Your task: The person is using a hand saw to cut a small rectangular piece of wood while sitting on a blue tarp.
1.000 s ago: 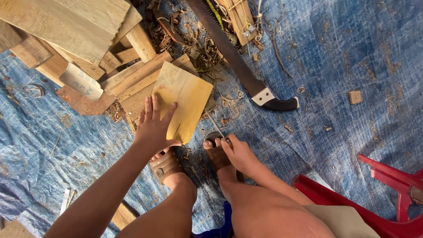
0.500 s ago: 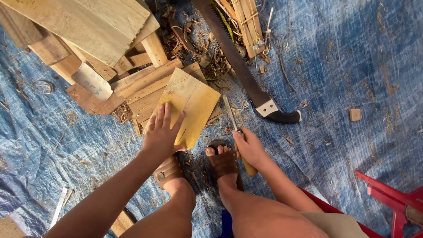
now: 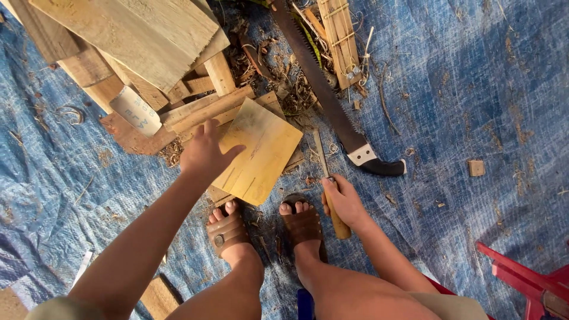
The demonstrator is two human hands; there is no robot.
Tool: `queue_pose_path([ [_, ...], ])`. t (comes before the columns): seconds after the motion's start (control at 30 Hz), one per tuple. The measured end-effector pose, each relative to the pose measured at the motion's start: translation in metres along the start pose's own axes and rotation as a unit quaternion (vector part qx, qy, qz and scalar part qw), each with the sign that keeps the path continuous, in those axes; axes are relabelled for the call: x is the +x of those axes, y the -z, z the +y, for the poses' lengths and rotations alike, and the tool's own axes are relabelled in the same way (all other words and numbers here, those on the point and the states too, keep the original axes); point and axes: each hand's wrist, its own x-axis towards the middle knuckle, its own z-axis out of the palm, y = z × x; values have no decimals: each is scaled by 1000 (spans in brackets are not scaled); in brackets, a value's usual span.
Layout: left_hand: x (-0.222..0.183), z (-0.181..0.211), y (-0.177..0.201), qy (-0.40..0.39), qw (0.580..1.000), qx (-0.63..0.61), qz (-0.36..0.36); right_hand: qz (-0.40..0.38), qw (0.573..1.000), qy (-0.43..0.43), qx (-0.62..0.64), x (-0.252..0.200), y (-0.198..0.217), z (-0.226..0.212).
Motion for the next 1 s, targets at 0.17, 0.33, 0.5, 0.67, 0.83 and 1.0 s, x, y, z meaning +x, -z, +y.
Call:
queue_pose_path([
  [0.17, 17, 4, -7, 3, 995, 86, -58, -2, 1000, -5, 13, -3, 2, 0],
  [0.33, 32, -7, -24, -3, 991, 98, -97, 0, 1000, -6, 2, -2, 5, 2],
  [0.5, 40, -61, -91, 68, 991, -69, -90, -1, 1000, 2, -3, 3, 7, 5],
  [0.67, 1, -22, -66, 146, 914, -345, -154, -13, 999, 29, -19, 9, 6, -7],
  [0.83, -10, -5, -84, 139, 887, -365, -246, -30, 997, 57, -46, 9, -3, -32],
  [1.0, -33, 0, -74, 127, 841, -435, -296, -101, 989, 63, -90, 15, -21, -59],
])
